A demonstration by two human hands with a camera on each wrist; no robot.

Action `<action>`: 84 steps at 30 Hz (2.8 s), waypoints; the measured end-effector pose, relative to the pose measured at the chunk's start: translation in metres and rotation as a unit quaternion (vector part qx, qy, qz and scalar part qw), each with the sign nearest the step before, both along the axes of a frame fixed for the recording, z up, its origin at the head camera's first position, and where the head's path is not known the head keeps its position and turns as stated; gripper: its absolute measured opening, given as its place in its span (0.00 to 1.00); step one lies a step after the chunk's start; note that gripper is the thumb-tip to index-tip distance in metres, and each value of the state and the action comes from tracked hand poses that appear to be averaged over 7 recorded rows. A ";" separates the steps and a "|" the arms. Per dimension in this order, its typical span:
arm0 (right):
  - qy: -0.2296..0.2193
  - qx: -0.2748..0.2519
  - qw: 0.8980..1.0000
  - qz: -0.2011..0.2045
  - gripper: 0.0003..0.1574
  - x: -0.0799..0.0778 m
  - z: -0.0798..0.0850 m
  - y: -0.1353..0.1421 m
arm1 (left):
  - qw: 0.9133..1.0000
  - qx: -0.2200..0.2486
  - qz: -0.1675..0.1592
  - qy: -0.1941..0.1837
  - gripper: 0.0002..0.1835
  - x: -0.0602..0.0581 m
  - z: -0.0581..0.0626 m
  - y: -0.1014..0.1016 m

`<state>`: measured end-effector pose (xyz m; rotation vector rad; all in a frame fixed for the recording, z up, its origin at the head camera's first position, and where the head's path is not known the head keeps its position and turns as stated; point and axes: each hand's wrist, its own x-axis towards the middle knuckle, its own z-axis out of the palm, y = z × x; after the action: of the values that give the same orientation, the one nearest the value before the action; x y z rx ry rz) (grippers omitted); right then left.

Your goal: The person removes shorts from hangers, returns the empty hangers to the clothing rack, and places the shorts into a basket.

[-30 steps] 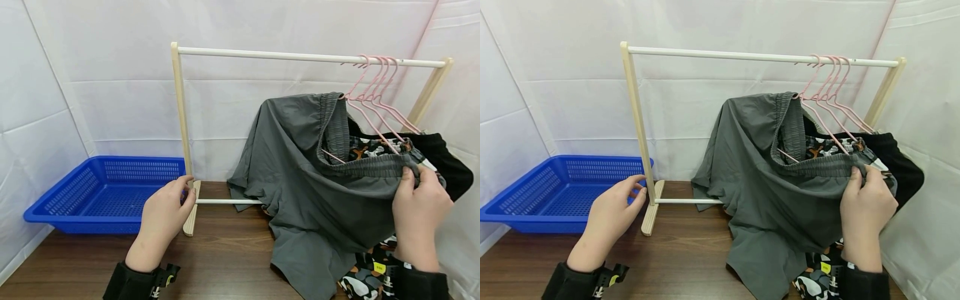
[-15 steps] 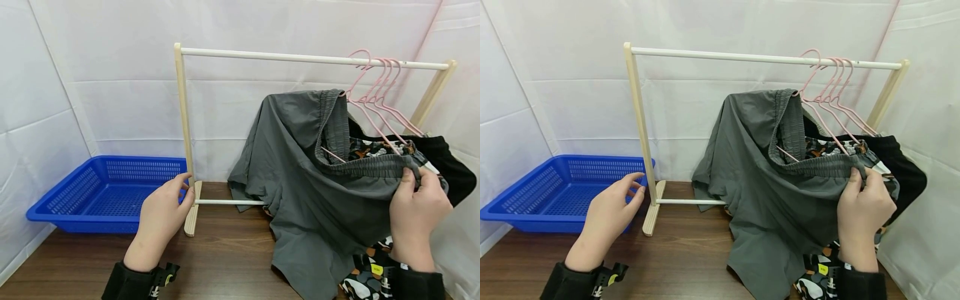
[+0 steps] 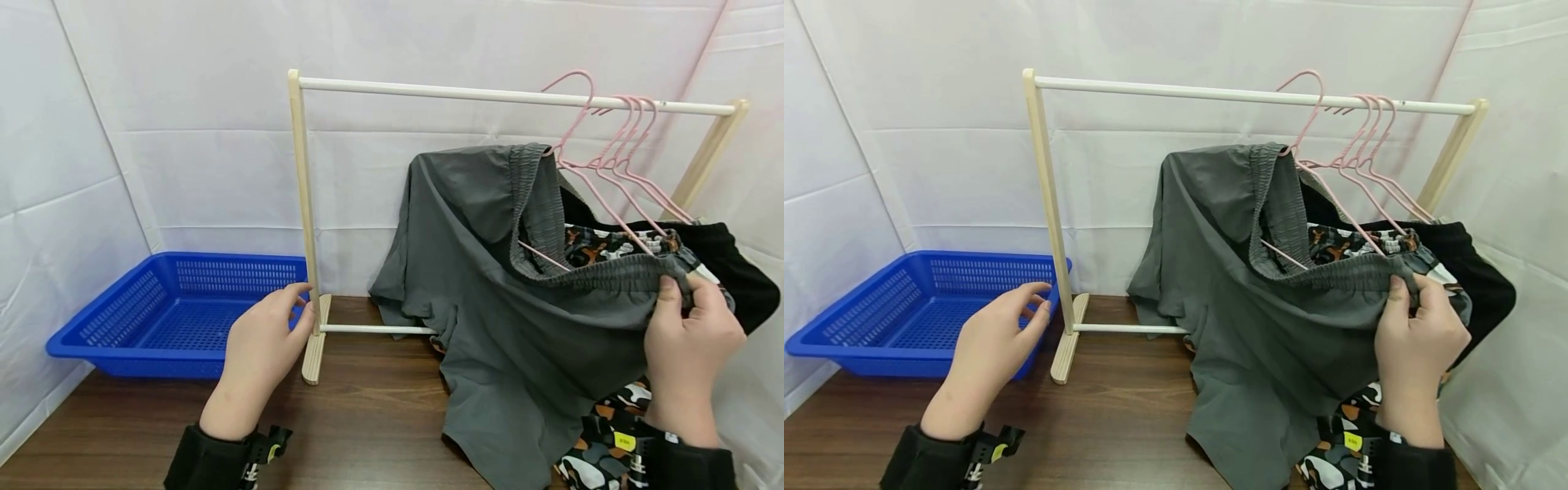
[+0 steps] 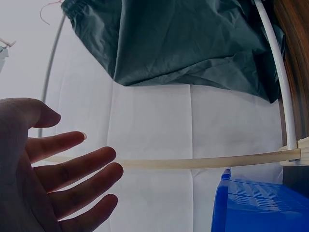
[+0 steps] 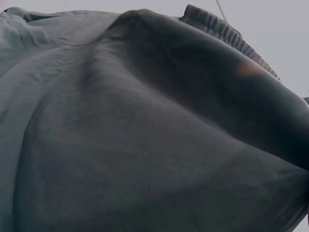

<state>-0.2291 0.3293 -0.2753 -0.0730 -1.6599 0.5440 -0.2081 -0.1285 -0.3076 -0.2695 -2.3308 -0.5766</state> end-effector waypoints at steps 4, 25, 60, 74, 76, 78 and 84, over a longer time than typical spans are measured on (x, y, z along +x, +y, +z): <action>-0.007 0.014 1.000 0.028 0.18 0.001 0.000 0.002 | 1.000 0.001 0.002 0.001 0.15 0.000 0.000 -0.002; -0.046 -0.018 0.991 0.123 0.11 -0.004 -0.003 0.012 | 1.000 0.020 0.007 -0.009 0.16 0.001 0.003 -0.007; -0.063 0.075 0.953 0.286 0.04 -0.013 -0.011 -0.013 | 0.998 0.015 -0.045 -0.044 0.09 -0.007 -0.002 -0.008; -0.119 0.203 0.944 0.230 0.11 -0.012 -0.004 -0.039 | 0.993 0.068 -0.018 -0.090 0.10 -0.005 0.002 -0.008; -0.133 0.193 0.941 0.244 0.12 -0.011 -0.005 -0.044 | 0.994 0.070 -0.015 -0.078 0.10 -0.005 0.001 -0.007; -0.148 0.181 0.938 0.255 0.12 -0.010 -0.007 -0.050 | 0.995 0.073 -0.012 -0.065 0.10 -0.004 0.001 -0.007; -0.197 0.123 0.928 0.293 0.13 -0.009 -0.011 -0.064 | 0.996 0.074 -0.016 -0.039 0.08 -0.003 0.001 -0.006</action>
<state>-0.2380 0.2653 -0.2866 0.5496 -2.1404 0.7971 -0.2115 -0.1346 -0.3062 -0.2192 -2.3486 -0.7840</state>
